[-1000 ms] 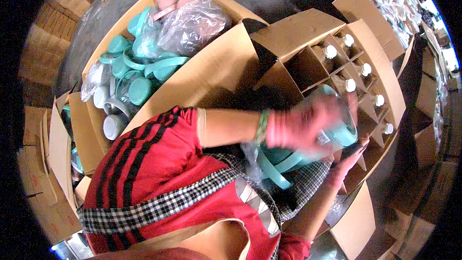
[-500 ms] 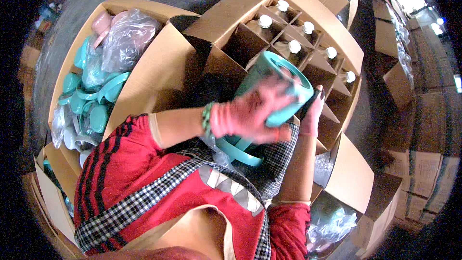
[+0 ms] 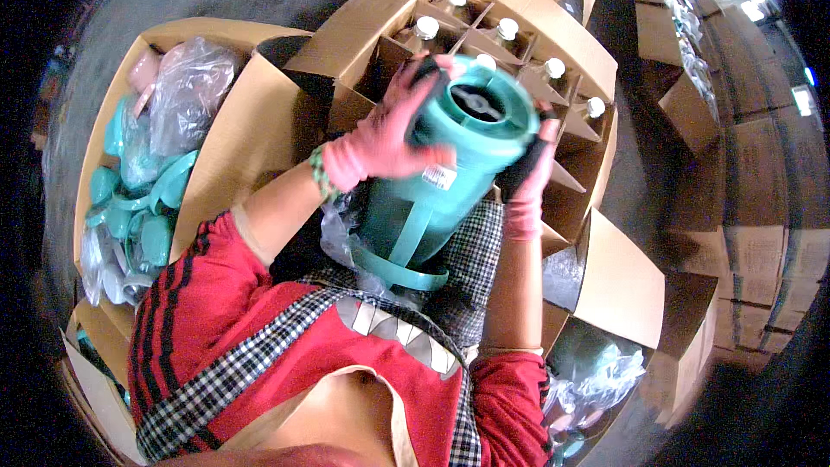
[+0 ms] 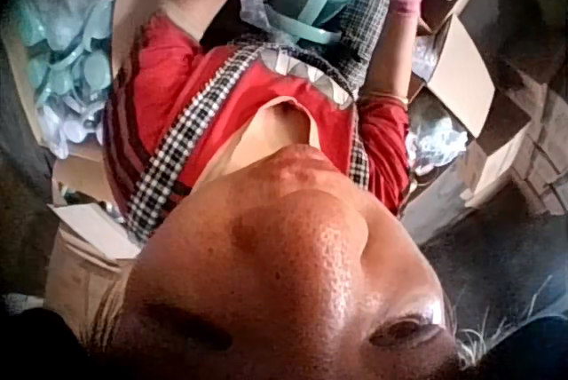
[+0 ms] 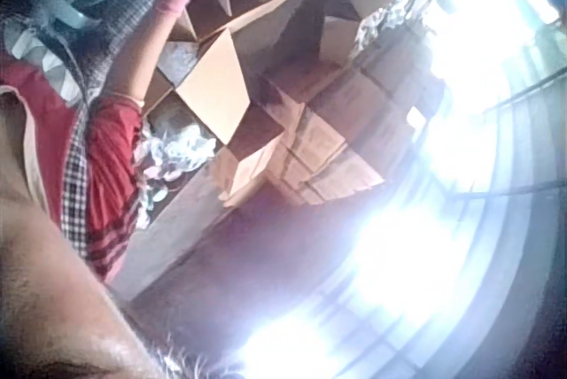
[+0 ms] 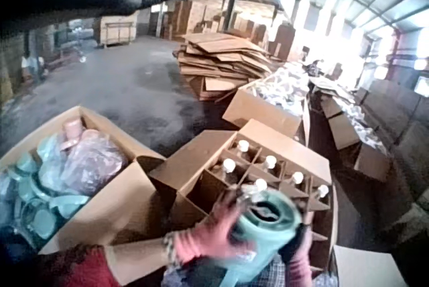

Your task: The person sits on the floor and assembles teal and pink kettles. They remove the kettles from plastic bags, insert the internal metal components, and screw the lids onto the bodies. The person handles the items one by one, placing the finished units into a cardboard box.

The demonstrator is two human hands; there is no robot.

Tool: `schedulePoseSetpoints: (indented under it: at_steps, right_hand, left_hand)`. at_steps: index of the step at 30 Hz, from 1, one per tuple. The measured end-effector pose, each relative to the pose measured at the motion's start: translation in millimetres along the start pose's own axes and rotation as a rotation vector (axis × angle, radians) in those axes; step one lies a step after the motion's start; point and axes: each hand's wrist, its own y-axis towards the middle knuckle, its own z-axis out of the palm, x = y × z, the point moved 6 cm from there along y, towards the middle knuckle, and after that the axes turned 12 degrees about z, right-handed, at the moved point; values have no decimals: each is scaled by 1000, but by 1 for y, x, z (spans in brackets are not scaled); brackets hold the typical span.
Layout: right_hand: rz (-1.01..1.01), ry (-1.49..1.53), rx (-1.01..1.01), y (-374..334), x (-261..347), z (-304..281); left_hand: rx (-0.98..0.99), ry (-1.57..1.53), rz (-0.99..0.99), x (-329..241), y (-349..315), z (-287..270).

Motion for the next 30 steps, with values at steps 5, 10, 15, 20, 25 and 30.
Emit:
schedulePoseSetpoints:
  at_steps: [5, 10, 15, 20, 25, 30]
  right_hand:
    - [-413, 201, 254, -46, 82, 56]
    - [-1251, -1531, 3, -69, 70, 113]
    - [-98, -676, 94, -3, 60, 94]
    - [-223, -740, 122, 24, 56, 103]
    - [297, -484, 197, 53, 18, 104]
    - [897, -533, 716, 60, -26, 114]
  left_hand:
    - [19, 155, 316, -31, 30, -37]
    - [-473, -764, -313, 2, 30, -23]
    - [-591, -557, -333, 18, 24, -19]
    - [-628, -303, -197, 27, 28, -25]
    - [-768, -557, -363, 70, 9, -24]
    - [-989, -629, -608, 105, -30, -18]
